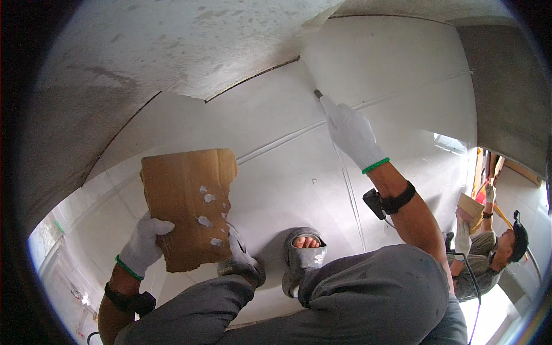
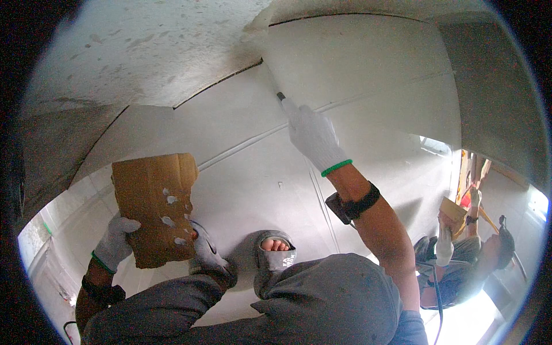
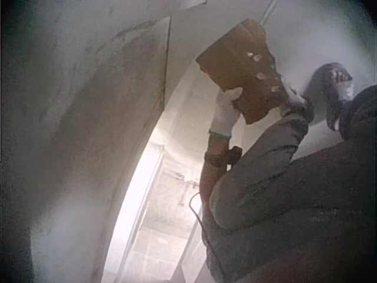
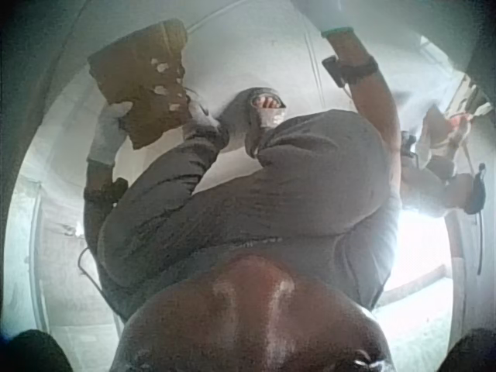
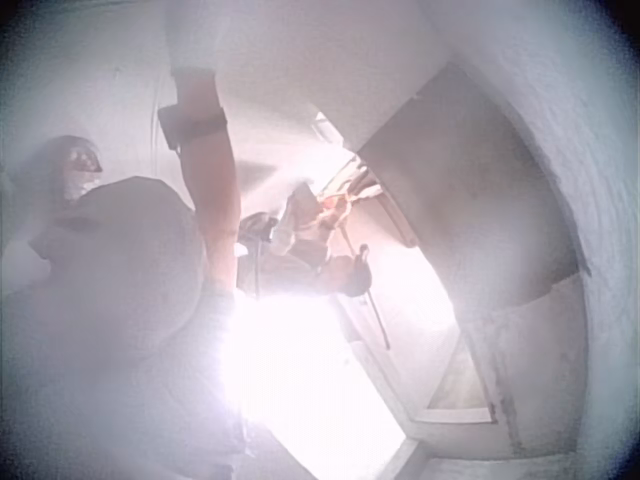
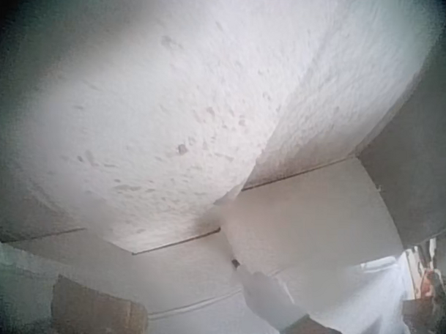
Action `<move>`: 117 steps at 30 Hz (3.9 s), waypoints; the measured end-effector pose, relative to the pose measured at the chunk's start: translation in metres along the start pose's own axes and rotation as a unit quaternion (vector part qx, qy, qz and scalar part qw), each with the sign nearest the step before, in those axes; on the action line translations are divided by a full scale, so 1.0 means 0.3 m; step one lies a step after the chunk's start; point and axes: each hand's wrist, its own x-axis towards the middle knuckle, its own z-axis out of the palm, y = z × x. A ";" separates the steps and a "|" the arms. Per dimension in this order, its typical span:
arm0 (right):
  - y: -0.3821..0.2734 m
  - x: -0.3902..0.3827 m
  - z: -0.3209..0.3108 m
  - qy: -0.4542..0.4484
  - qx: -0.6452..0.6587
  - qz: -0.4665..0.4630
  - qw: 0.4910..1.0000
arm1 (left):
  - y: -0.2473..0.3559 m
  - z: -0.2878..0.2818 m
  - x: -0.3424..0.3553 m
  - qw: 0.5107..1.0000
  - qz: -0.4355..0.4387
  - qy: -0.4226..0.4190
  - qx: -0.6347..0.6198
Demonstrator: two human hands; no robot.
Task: Applying white grout or sealant to the gaps between floor tiles using a small putty knife and a piece of cardboard to hold the material.
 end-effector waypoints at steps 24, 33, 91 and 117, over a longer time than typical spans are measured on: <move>0.011 -0.081 -0.229 -0.145 -0.021 -0.035 0.989 | 0.027 0.041 0.058 0.998 0.016 -0.052 0.016; -0.143 -0.307 -0.479 -0.233 0.349 -0.025 0.907 | 0.076 0.156 0.139 0.995 -0.017 -0.101 0.002; 0.019 0.238 -0.321 0.010 -0.308 -0.418 0.855 | -0.393 -0.148 -0.167 0.981 0.117 0.054 -0.147; -0.055 0.263 -0.282 -0.059 -0.367 -0.459 0.807 | -0.454 -0.107 -0.297 0.974 0.128 0.144 -0.123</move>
